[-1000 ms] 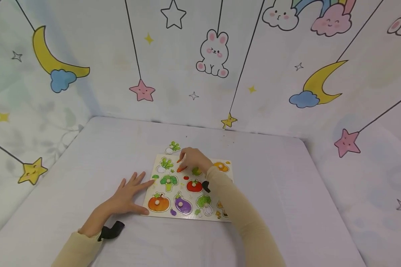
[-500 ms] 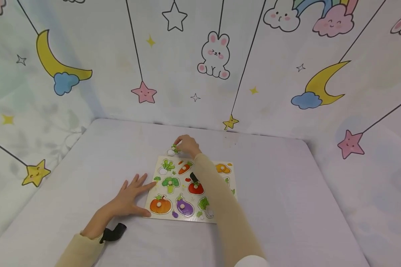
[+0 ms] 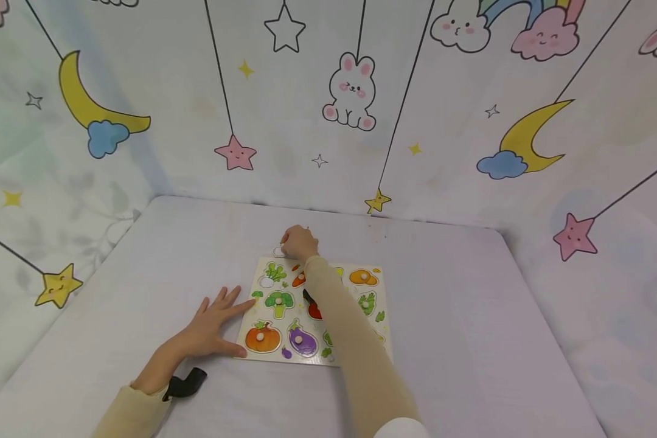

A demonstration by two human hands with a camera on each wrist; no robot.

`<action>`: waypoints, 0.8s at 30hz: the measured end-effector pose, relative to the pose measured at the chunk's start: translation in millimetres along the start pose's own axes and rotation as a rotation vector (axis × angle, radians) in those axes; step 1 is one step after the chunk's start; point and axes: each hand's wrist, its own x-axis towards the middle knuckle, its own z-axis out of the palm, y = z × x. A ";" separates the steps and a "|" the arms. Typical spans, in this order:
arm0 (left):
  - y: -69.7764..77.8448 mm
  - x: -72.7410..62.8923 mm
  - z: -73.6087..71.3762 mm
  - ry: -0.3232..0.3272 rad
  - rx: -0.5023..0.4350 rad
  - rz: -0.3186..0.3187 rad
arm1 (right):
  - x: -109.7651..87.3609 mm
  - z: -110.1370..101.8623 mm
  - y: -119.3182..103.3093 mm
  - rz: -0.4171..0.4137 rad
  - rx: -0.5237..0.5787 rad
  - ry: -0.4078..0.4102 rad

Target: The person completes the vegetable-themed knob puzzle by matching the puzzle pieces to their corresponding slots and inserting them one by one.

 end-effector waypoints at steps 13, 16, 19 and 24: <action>-1.1 0.9 0.6 0.002 -0.003 0.017 | -19.7 -19.7 -8.2 -0.090 0.034 -0.066; -1.3 1.3 0.5 -0.001 -0.002 0.022 | -33.6 -20.3 -12.4 -0.123 0.008 -0.133; -1.4 1.2 0.1 -0.002 0.004 0.019 | -45.7 -16.3 -15.9 -0.155 -0.031 -0.181; -1.2 0.8 0.6 0.006 0.000 0.029 | -54.4 -4.2 -17.6 -0.174 -0.111 -0.195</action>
